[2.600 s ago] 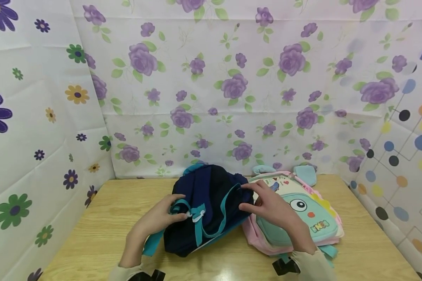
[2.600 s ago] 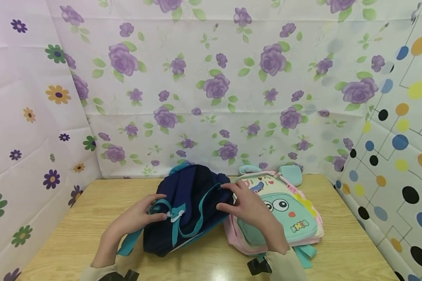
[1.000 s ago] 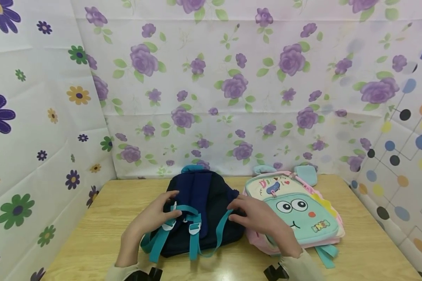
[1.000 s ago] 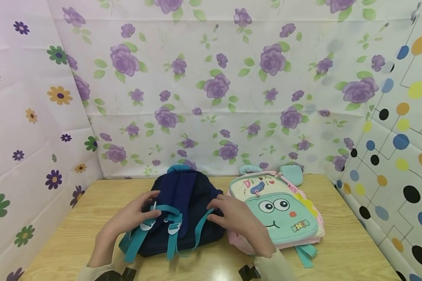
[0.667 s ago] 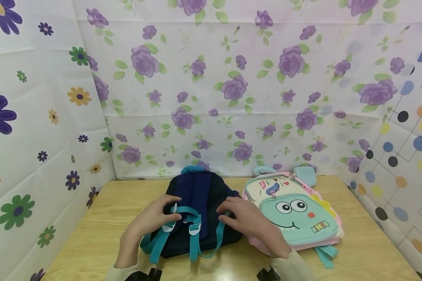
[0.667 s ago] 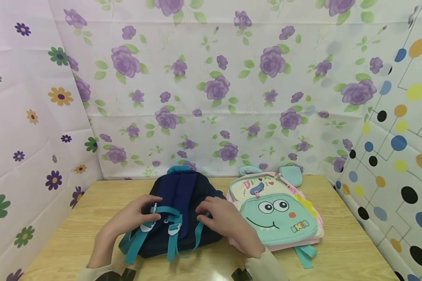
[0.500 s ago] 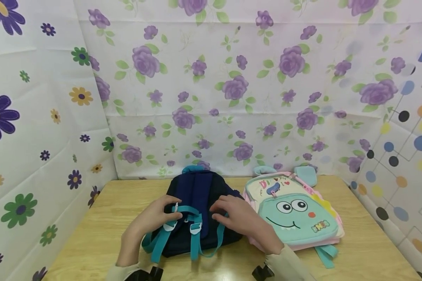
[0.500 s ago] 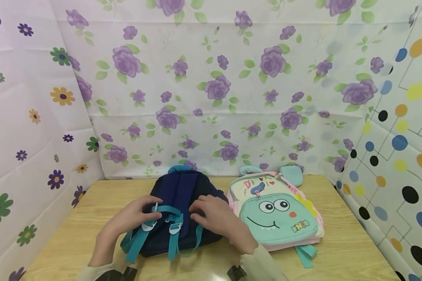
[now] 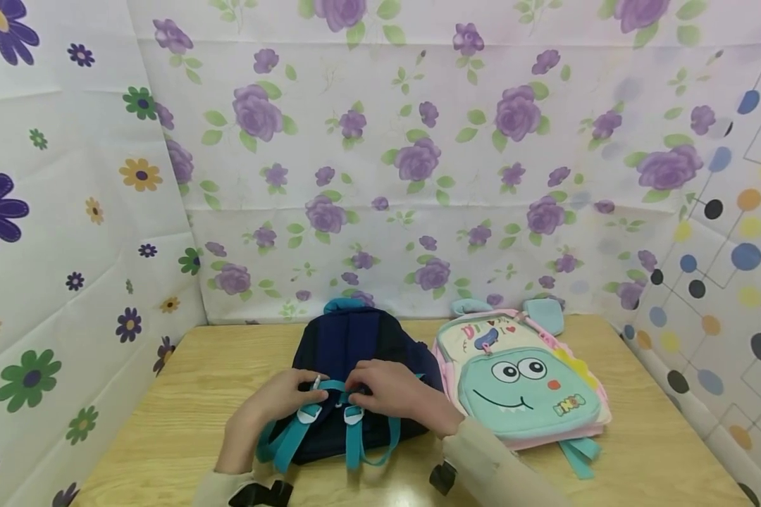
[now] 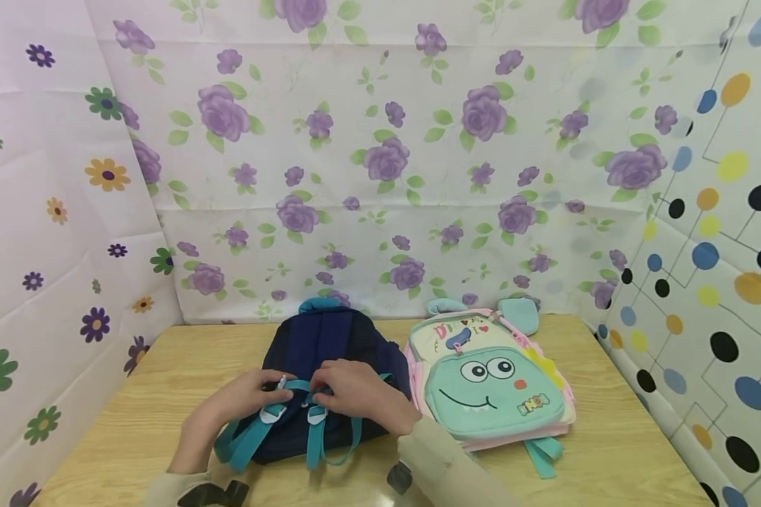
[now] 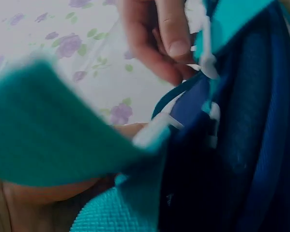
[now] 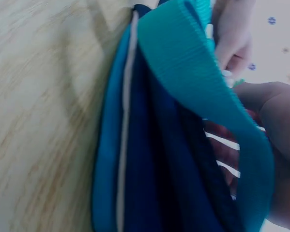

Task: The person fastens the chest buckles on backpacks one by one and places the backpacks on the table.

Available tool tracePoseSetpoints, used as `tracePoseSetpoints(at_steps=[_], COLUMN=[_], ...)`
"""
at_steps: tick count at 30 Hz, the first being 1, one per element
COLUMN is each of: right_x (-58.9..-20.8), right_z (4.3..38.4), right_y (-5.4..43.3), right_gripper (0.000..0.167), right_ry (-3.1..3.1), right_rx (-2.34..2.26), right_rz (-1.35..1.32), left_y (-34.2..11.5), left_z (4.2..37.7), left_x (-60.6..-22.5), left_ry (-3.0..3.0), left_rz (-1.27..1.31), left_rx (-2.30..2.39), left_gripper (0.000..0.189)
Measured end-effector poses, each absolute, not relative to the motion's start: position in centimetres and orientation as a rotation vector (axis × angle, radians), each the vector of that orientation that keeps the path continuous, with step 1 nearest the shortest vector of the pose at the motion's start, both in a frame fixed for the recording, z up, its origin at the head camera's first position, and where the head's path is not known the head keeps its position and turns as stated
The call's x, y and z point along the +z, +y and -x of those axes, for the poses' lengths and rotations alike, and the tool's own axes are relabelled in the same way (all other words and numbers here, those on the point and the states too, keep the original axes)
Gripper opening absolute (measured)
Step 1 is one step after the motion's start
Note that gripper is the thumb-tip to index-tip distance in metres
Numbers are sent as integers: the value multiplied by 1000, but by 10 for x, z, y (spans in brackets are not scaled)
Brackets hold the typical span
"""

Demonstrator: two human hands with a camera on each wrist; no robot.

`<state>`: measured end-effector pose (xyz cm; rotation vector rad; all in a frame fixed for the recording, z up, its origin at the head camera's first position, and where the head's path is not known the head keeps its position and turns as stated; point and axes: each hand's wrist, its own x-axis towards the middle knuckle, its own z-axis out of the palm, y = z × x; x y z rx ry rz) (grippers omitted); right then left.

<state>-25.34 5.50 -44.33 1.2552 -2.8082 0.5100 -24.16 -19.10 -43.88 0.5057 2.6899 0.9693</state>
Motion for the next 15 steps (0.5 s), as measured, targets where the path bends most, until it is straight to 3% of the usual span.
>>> tracePoseSetpoints(at_steps=[9, 15], right_x=[-454, -456], right_z=[260, 264], right_y=[40, 35], right_gripper=[15, 14], right_ry=[-2816, -2778], right_rx=[448, 380], right_rz=[-1279, -1285], left_y=[-188, -190], left_z=[252, 255], left_x=[-441, -442], left_ry=[2724, 2736], left_rz=[-580, -535], left_rx=[920, 947], left_gripper=[10, 17])
